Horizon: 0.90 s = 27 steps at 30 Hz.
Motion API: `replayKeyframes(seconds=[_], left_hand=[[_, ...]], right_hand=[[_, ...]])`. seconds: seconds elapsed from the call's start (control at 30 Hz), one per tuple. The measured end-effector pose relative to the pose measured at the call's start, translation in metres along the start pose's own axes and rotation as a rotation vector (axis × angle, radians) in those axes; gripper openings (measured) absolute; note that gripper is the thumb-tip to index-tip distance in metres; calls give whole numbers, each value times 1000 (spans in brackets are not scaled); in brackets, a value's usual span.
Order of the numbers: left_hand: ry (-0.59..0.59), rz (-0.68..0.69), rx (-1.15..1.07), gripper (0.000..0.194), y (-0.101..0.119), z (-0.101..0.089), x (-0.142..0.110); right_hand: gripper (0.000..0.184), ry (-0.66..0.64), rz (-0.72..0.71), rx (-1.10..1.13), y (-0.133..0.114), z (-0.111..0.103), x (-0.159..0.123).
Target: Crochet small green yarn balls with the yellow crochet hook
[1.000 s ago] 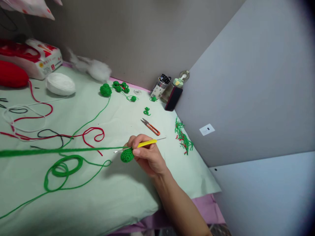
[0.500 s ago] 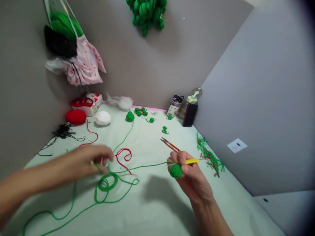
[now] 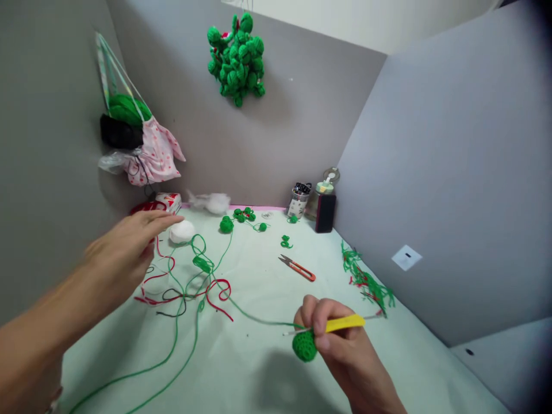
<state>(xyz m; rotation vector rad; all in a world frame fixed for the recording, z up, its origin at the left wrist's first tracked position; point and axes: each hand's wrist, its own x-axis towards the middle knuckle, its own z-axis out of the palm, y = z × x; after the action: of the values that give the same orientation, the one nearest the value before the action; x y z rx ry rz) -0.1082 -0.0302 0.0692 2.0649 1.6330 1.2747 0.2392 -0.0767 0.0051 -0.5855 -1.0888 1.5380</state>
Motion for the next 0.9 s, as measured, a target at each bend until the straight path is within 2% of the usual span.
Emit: replayKeyframes(seconds=[0.03, 0.07, 0.1, 0.17, 0.27, 0.3, 0.37, 0.4, 0.47, 0.53, 0.6, 0.63, 0.7, 0.8, 0.9], left_hand=[[-1, 13, -107, 36, 9, 4, -8], [-50, 2, -302, 34, 19, 12, -20], [-134, -41, -537, 33, 30, 25, -32], [-355, -237, -917, 37, 51, 56, -54], [-509, -398, -1341, 65, 79, 98, -67], [-513, -417, -1433, 69, 87, 107, -66], [-321, -445, -1543, 51, 95, 117, -60], [-199, -437, -1558, 47, 97, 119, -57], [-91, -336, -1420, 69, 95, 120, -56], [-97, -149, -1047, 73, 90, 121, -62], [-132, -60, -734, 56, 86, 123, -72], [-161, -102, -686, 46, 84, 125, -77], [-274, -280, -769, 33, 84, 127, -85], [-440, -466, -996, 37, 86, 130, -91], [-455, -533, -1100, 39, 86, 134, -90]], right_hand=[[15, 16, -14, -31, 1, 1, 1], [15, 31, -26, -48, 2, 3, 1], [15, 40, -38, -50, 3, 5, 2], [15, 38, -40, -17, 7, 11, 3], [13, 6, -16, 41, 13, 22, 1], [13, -7, -8, 48, 15, 25, 0], [13, -22, 1, 54, 17, 29, -4], [13, -24, 4, 53, 17, 31, -6], [12, -11, -18, 61, 16, 30, -8], [11, 19, -47, 67, 14, 27, -9], [11, 50, -70, 63, 14, 22, -10], [10, 62, -78, 47, 14, 19, -10], [9, 82, -89, -25, 16, 14, -10], [7, 101, -109, -174, 20, 10, -11], [7, 130, -147, -289, 22, 10, -12]])
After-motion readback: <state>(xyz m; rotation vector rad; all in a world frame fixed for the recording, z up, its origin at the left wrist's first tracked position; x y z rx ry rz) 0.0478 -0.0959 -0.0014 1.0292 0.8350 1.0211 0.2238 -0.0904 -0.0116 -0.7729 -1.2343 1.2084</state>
